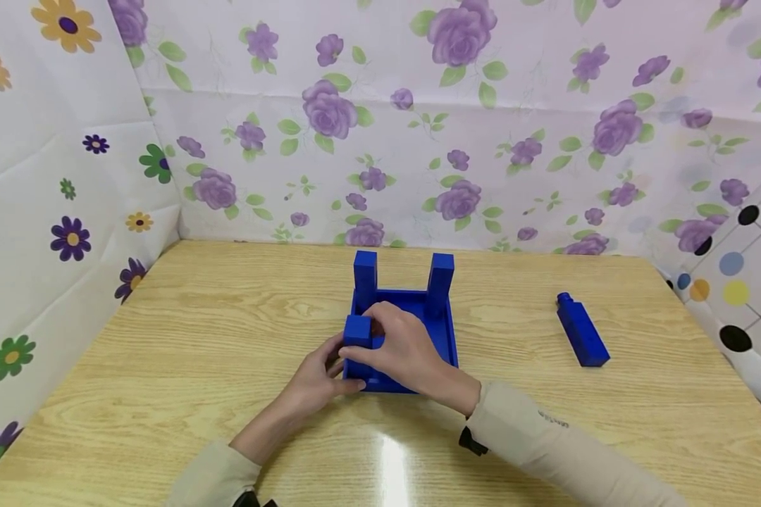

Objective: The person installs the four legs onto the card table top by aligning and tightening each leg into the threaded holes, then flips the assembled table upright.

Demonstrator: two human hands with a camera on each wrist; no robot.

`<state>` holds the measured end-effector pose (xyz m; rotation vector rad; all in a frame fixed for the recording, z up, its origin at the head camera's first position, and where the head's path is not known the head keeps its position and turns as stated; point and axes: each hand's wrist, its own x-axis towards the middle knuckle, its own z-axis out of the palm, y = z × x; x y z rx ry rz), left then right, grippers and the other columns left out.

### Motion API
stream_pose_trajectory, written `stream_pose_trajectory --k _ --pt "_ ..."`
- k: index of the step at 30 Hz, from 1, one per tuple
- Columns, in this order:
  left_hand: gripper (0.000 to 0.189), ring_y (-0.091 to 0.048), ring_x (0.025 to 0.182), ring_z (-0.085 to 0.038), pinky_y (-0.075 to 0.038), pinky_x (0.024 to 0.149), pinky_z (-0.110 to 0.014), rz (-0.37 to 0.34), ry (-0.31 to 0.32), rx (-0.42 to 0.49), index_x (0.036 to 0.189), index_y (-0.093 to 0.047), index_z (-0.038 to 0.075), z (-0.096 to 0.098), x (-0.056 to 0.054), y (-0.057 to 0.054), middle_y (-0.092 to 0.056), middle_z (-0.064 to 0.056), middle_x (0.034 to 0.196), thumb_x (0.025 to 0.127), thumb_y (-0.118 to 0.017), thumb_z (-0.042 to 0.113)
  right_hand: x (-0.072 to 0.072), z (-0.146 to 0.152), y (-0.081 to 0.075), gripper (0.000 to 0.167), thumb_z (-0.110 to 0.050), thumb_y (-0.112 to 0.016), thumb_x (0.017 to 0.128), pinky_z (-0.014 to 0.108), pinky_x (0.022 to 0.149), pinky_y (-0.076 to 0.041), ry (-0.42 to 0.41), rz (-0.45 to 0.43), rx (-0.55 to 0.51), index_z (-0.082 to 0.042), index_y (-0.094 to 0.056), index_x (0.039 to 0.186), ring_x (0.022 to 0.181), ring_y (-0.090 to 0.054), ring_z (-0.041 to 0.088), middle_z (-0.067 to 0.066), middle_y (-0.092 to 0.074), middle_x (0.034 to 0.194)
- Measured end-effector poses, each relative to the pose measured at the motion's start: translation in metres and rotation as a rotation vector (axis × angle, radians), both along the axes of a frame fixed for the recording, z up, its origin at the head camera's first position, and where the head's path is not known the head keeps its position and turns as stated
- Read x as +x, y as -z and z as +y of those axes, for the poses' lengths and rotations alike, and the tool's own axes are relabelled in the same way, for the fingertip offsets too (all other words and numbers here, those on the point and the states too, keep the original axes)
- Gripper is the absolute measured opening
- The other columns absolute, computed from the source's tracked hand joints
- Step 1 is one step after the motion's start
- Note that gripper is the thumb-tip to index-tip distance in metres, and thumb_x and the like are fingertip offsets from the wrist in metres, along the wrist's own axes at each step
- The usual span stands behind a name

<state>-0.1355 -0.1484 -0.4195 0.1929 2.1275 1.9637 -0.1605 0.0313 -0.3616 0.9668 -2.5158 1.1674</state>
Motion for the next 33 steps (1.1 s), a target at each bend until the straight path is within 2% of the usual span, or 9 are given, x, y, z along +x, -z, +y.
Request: stream_pose_trajectory --k 5,8,11,15,19,22,28,33 --pt "0.084 -0.033 0.137 -0.033 -0.033 0.110 -0.039 -0.011 0.014 0.002 0.150 -0.030 0.003 0.000 -0.001 0.000 -0.036 -0.017 0.148 0.080 -0.075 -0.006 0.004 0.001 -0.002 0.054 -0.035 -0.084 0.075 0.023 0.063 -0.052 0.060 -0.010 0.047 -0.005 -0.063 0.115 0.083 -0.064 0.014 0.000 -0.066 0.096" --pt "0.084 -0.034 0.137 -0.033 -0.041 0.104 -0.034 -0.022 0.029 0.017 0.151 -0.028 0.003 0.000 -0.002 0.000 -0.037 -0.019 0.147 0.080 -0.074 -0.006 0.003 0.005 -0.004 0.067 -0.037 -0.084 0.075 0.027 0.068 -0.053 0.031 -0.061 0.071 -0.004 -0.058 0.128 0.091 -0.063 0.017 0.003 -0.066 0.105" --pt "0.085 -0.034 0.137 -0.035 -0.044 0.102 -0.034 -0.025 0.032 0.025 0.151 -0.027 0.002 -0.001 -0.002 0.000 -0.037 -0.020 0.147 0.081 -0.073 -0.007 -0.002 0.010 -0.008 0.071 -0.035 -0.081 0.079 0.033 0.082 -0.054 -0.070 -0.175 0.066 -0.007 -0.051 0.137 0.104 -0.059 0.019 0.004 -0.061 0.121" --pt "0.084 -0.033 0.137 -0.035 -0.037 0.108 -0.038 -0.017 0.010 0.012 0.150 -0.028 0.002 -0.001 -0.003 0.000 -0.037 -0.019 0.147 0.080 -0.073 -0.007 -0.016 0.019 -0.010 0.063 -0.027 -0.075 0.087 0.035 0.099 -0.047 -0.277 -0.394 0.002 -0.014 -0.047 0.142 0.120 -0.052 0.019 0.000 -0.051 0.138" --pt "0.083 -0.034 0.137 -0.033 -0.032 0.111 -0.042 -0.009 -0.008 0.007 0.149 -0.031 0.001 -0.001 -0.002 0.002 -0.039 -0.018 0.147 0.079 -0.074 -0.008 -0.033 0.024 -0.008 0.058 -0.013 -0.069 0.091 0.034 0.102 -0.045 -0.485 -0.605 -0.125 -0.012 -0.047 0.144 0.125 -0.050 0.017 0.003 -0.050 0.142" --pt "0.083 -0.033 0.137 -0.033 -0.031 0.112 -0.043 -0.006 -0.009 0.006 0.149 -0.032 0.001 -0.001 -0.002 0.003 -0.038 -0.018 0.147 0.078 -0.075 -0.007 -0.038 0.024 -0.008 0.056 -0.007 -0.068 0.090 0.036 0.099 -0.047 -0.539 -0.703 -0.198 -0.010 -0.048 0.142 0.121 -0.055 0.019 0.009 -0.053 0.139" --pt "0.084 -0.032 0.138 -0.034 -0.033 0.111 -0.041 -0.006 0.009 -0.002 0.149 -0.031 0.001 -0.001 -0.001 0.002 -0.036 -0.020 0.148 0.078 -0.075 -0.006 -0.038 0.026 -0.010 0.051 -0.008 -0.072 0.088 0.035 0.096 -0.050 -0.492 -0.698 -0.165 -0.008 -0.056 0.136 0.113 -0.059 0.020 0.006 -0.060 0.130" --pt "0.084 -0.031 0.138 -0.035 -0.035 0.109 -0.040 -0.011 0.024 -0.005 0.150 -0.029 0.002 -0.002 -0.002 0.002 -0.035 -0.020 0.149 0.080 -0.075 -0.005 -0.037 0.025 -0.012 0.050 -0.013 -0.074 0.087 0.034 0.097 -0.048 -0.448 -0.608 -0.090 -0.009 -0.057 0.134 0.113 -0.058 0.018 0.003 -0.059 0.128"
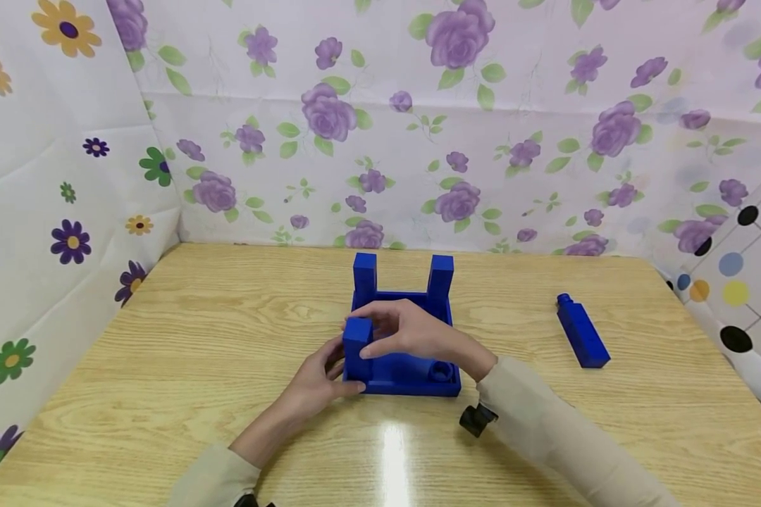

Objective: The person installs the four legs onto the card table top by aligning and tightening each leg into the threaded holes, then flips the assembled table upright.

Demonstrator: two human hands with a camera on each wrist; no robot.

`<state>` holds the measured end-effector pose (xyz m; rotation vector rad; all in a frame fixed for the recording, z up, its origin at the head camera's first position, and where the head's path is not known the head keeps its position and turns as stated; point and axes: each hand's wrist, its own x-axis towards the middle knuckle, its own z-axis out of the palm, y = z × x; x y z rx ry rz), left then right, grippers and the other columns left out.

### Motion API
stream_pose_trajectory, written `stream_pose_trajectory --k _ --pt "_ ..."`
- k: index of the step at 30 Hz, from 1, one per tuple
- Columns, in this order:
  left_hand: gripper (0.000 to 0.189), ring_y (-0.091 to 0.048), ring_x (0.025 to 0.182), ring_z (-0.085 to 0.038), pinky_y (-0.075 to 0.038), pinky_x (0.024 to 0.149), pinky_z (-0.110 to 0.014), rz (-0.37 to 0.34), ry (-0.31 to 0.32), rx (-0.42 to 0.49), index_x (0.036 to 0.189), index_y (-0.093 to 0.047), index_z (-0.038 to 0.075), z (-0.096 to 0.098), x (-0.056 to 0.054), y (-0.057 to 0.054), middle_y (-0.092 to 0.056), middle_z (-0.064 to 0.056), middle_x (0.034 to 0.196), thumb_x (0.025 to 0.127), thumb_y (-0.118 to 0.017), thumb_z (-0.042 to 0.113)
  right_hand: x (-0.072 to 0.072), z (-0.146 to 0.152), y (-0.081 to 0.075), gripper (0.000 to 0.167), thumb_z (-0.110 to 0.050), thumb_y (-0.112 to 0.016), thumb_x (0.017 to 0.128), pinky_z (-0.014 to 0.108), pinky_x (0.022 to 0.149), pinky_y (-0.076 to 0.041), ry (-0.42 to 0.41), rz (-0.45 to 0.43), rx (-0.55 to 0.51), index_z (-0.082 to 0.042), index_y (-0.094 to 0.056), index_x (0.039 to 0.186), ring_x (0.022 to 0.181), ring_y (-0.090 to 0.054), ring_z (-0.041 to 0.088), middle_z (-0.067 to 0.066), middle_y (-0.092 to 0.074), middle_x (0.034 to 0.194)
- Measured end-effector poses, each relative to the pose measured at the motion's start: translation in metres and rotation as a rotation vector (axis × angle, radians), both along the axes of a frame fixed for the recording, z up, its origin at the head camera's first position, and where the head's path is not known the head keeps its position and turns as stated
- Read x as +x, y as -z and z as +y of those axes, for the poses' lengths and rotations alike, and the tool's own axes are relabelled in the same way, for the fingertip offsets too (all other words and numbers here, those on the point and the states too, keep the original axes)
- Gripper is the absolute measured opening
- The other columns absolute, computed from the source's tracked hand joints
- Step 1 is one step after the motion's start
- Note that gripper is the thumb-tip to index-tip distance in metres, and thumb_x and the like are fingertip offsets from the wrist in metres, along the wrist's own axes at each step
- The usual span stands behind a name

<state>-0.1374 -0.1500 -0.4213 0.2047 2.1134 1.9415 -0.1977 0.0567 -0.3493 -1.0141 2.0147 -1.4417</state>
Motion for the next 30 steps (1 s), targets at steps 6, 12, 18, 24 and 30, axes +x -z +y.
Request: stream_pose_trajectory --k 6,12,18,24,30 --pt "0.082 -0.029 0.139 -0.034 -0.031 0.112 -0.042 0.002 0.015 0.008 0.149 -0.030 0.002 -0.001 0.001 0.000 -0.034 -0.019 0.150 0.081 -0.074 -0.004 0.005 -0.004 0.001 0.046 -0.020 -0.077 0.085 0.031 0.095 -0.049 0.083 0.162 0.052 -0.010 -0.060 0.127 0.110 -0.058 0.013 -0.001 -0.062 0.119" --pt "0.083 -0.029 0.139 -0.034 -0.032 0.111 -0.040 0.007 0.021 0.010 0.150 -0.029 0.002 0.000 0.001 -0.001 -0.032 -0.020 0.150 0.080 -0.075 -0.004 0.018 -0.013 0.000 0.039 -0.027 -0.082 0.080 0.025 0.084 -0.053 0.229 0.352 0.066 -0.012 -0.064 0.112 0.091 -0.061 0.007 -0.007 -0.065 0.097" --pt "0.086 -0.030 0.138 -0.037 -0.033 0.111 -0.044 -0.005 0.006 -0.008 0.151 -0.026 0.003 0.000 0.001 0.000 -0.031 -0.020 0.151 0.081 -0.075 -0.003 0.029 -0.022 0.001 0.033 -0.028 -0.084 0.076 0.023 0.065 -0.052 0.367 0.519 0.094 -0.012 -0.065 0.098 0.076 -0.059 0.009 -0.007 -0.061 0.085" --pt "0.085 -0.029 0.138 -0.037 -0.030 0.112 -0.047 -0.006 0.006 -0.005 0.151 -0.028 0.004 0.000 0.001 -0.001 -0.033 -0.020 0.150 0.080 -0.075 -0.002 0.037 -0.027 0.003 0.032 -0.029 -0.085 0.075 0.022 0.055 -0.047 0.476 0.546 0.120 -0.013 -0.062 0.089 0.066 -0.054 0.005 -0.008 -0.058 0.077" --pt "0.082 -0.030 0.139 -0.034 -0.026 0.114 -0.046 0.005 0.019 0.003 0.150 -0.031 0.004 0.000 0.002 -0.001 -0.036 -0.019 0.148 0.080 -0.075 -0.003 0.042 -0.030 0.000 0.032 -0.030 -0.085 0.074 0.022 0.049 -0.045 0.546 0.478 0.136 -0.013 -0.062 0.088 0.060 -0.054 0.005 -0.008 -0.059 0.073"
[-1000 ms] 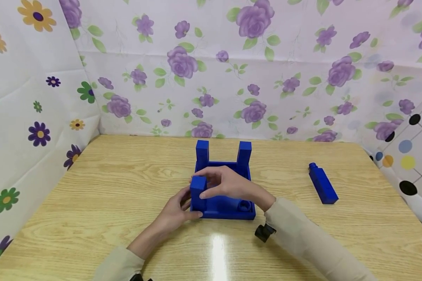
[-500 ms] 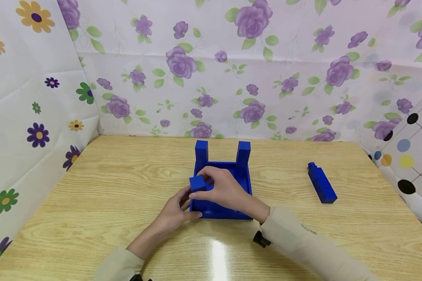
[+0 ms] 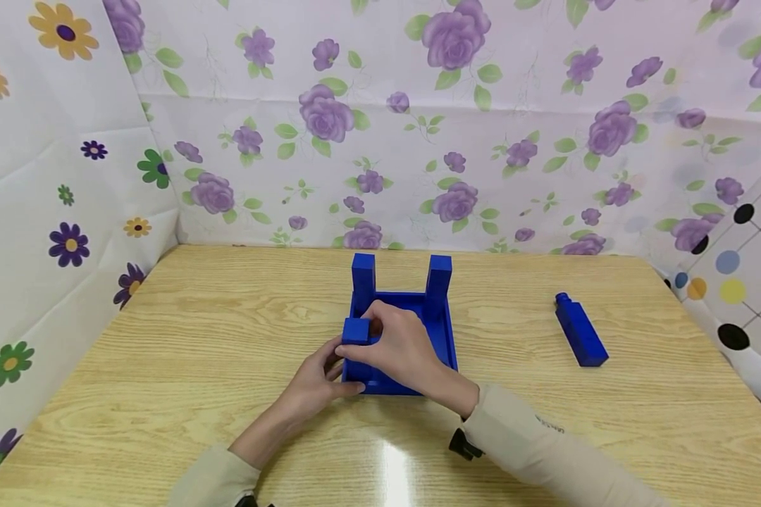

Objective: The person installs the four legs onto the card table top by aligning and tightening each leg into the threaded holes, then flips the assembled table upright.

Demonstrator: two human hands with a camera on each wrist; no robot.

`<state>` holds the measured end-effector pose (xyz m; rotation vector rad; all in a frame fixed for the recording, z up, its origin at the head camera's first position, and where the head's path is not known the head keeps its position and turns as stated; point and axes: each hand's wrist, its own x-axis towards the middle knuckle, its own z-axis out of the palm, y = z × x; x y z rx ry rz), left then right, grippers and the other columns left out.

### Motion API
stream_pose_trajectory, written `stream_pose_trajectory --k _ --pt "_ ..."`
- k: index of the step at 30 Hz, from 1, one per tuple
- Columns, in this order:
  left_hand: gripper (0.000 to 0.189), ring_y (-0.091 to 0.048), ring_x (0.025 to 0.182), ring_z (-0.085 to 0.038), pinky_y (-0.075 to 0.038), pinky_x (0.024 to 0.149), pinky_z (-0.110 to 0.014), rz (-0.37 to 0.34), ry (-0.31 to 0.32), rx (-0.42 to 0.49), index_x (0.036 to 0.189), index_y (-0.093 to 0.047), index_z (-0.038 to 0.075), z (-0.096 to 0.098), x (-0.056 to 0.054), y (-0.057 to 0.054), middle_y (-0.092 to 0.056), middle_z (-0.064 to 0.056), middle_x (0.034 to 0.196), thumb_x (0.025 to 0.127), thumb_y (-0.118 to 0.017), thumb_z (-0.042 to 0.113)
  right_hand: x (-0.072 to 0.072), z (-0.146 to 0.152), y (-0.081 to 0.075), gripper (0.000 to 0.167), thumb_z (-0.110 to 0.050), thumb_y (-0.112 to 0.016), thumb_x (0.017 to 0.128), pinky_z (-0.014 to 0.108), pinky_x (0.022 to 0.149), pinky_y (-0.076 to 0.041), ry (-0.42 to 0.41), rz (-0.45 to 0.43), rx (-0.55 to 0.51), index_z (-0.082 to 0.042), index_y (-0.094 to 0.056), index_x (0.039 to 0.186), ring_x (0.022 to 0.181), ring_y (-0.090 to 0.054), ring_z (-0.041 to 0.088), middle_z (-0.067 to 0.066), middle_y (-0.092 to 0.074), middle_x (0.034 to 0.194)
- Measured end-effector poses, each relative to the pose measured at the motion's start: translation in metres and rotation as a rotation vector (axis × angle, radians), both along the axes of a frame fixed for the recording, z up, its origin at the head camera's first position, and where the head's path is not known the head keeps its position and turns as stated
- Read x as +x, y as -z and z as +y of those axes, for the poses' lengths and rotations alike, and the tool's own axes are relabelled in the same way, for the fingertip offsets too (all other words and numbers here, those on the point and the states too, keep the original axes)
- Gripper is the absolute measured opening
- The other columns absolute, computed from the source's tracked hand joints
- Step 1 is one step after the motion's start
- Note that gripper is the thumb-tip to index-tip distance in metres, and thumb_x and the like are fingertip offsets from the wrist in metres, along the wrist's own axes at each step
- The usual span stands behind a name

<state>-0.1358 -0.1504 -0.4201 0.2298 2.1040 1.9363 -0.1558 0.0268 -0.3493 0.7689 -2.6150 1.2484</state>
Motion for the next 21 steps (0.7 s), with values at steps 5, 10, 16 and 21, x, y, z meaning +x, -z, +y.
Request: stream_pose_trajectory --k 5,10,16,21 --pt "0.081 -0.029 0.139 -0.034 -0.025 0.114 -0.045 0.000 0.020 0.009 0.150 -0.031 0.005 0.000 0.000 -0.001 -0.036 -0.019 0.148 0.081 -0.075 -0.003 0.002 -0.002 -0.005 0.034 -0.034 -0.084 0.075 0.022 0.047 -0.042 0.037 -0.052 0.012 -0.012 -0.062 0.086 0.055 -0.051 0.007 -0.008 -0.056 0.068" --pt "0.080 -0.028 0.140 -0.033 -0.024 0.114 -0.044 0.006 0.022 0.004 0.149 -0.031 0.005 -0.002 0.001 -0.001 -0.036 -0.019 0.148 0.082 -0.074 -0.003 0.001 -0.004 -0.009 0.032 -0.036 -0.082 0.077 0.023 0.047 -0.042 0.029 -0.067 0.058 -0.012 -0.063 0.090 0.055 -0.051 0.008 -0.008 -0.055 0.067" --pt "0.081 -0.031 0.138 -0.033 -0.029 0.113 -0.041 0.010 -0.001 0.004 0.149 -0.032 0.002 -0.001 0.001 0.000 -0.036 -0.019 0.148 0.081 -0.075 -0.004 0.006 0.005 -0.011 0.049 -0.036 -0.079 0.081 0.032 0.073 -0.055 -0.054 -0.107 0.084 -0.008 -0.063 0.117 0.090 -0.062 0.016 0.000 -0.065 0.103" --pt "0.083 -0.034 0.137 -0.034 -0.035 0.109 -0.037 0.010 -0.036 -0.010 0.149 -0.032 0.002 0.003 0.000 0.001 -0.040 -0.019 0.145 0.079 -0.076 -0.004 0.009 0.037 -0.011 0.048 -0.028 -0.077 0.084 0.039 0.084 -0.054 -0.089 -0.046 0.029 -0.003 -0.061 0.122 0.105 -0.061 0.023 0.008 -0.064 0.116"
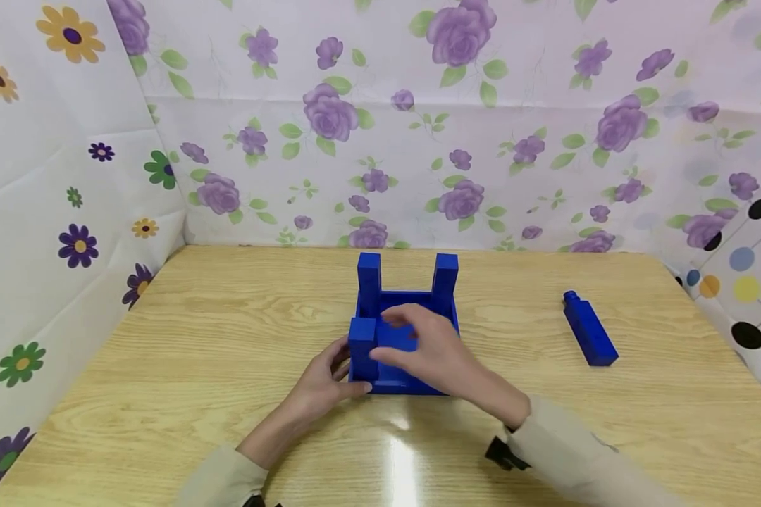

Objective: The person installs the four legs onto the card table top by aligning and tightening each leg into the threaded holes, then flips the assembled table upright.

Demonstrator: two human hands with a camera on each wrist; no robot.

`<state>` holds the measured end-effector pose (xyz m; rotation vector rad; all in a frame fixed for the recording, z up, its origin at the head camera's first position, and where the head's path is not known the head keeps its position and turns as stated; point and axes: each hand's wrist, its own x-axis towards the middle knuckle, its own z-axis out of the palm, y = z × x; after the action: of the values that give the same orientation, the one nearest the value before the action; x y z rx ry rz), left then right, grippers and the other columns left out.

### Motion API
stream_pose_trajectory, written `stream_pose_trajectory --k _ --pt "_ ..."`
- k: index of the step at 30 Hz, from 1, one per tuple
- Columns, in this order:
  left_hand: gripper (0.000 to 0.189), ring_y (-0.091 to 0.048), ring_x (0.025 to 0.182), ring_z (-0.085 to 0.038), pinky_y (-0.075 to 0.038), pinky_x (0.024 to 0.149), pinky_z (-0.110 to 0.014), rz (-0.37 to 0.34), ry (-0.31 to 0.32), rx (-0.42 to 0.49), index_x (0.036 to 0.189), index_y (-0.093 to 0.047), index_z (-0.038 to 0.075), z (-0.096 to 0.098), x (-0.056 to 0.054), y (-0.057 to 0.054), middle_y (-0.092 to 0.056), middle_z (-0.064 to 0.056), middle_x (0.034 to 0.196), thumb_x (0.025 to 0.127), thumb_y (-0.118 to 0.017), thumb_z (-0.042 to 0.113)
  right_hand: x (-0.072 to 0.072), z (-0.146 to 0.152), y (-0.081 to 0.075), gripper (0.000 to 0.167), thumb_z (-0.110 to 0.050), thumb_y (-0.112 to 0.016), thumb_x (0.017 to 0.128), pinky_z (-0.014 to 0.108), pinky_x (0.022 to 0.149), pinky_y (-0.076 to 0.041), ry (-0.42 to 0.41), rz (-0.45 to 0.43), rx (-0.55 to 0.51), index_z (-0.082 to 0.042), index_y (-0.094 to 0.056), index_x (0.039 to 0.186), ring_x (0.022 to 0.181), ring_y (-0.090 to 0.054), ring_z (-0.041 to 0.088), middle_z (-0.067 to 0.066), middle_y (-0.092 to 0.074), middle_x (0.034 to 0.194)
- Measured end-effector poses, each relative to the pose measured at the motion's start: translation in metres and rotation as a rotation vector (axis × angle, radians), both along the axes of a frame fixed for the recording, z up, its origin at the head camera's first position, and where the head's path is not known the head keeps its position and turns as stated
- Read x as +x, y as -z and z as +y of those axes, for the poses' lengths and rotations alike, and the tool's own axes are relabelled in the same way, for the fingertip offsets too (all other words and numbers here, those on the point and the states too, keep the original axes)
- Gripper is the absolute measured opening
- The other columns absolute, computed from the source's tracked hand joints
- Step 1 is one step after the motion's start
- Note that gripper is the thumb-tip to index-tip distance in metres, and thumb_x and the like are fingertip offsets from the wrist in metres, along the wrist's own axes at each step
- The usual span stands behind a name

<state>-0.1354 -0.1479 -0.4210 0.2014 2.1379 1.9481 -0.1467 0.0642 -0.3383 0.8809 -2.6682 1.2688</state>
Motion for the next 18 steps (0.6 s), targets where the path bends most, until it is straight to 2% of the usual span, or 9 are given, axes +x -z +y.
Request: stream_pose_trajectory --k 3,7,14,18 --pt "0.083 -0.033 0.137 -0.035 -0.034 0.110 -0.039 -0.004 -0.013 -0.004 0.149 -0.032 0.001 0.001 0.000 0.001 -0.040 -0.020 0.145 0.078 -0.076 -0.005 -0.003 0.027 0.001 0.038 -0.021 -0.075 0.087 0.039 0.082 -0.055 0.038 0.048 -0.014 -0.002 -0.064 0.117 0.100 -0.063 0.024 0.008 -0.067 0.110" --pt "0.083 -0.032 0.138 -0.036 -0.032 0.111 -0.041 -0.002 0.003 0.004 0.149 -0.030 0.000 0.000 -0.001 0.000 -0.038 -0.022 0.146 0.079 -0.074 -0.006 -0.009 0.068 0.004 0.032 -0.017 -0.073 0.088 0.043 0.082 -0.055 0.177 0.049 -0.005 -0.001 -0.065 0.116 0.099 -0.064 0.026 0.012 -0.068 0.108" --pt "0.082 -0.031 0.138 -0.037 -0.030 0.112 -0.042 0.003 0.019 0.013 0.149 -0.030 -0.001 0.000 0.000 -0.002 -0.037 -0.024 0.146 0.080 -0.074 -0.006 -0.020 0.150 0.013 0.044 -0.027 -0.066 0.094 0.049 0.080 -0.054 0.458 0.022 0.065 0.003 -0.058 0.124 0.098 -0.062 0.037 0.023 -0.063 0.111" --pt "0.081 -0.030 0.138 -0.037 -0.030 0.112 -0.042 0.000 0.027 0.021 0.149 -0.029 -0.002 -0.001 0.001 -0.003 -0.035 -0.024 0.147 0.081 -0.073 -0.006 -0.022 0.188 0.020 0.053 -0.032 -0.062 0.095 0.056 0.081 -0.051 0.567 0.000 0.100 0.008 -0.053 0.129 0.102 -0.058 0.045 0.031 -0.058 0.116"
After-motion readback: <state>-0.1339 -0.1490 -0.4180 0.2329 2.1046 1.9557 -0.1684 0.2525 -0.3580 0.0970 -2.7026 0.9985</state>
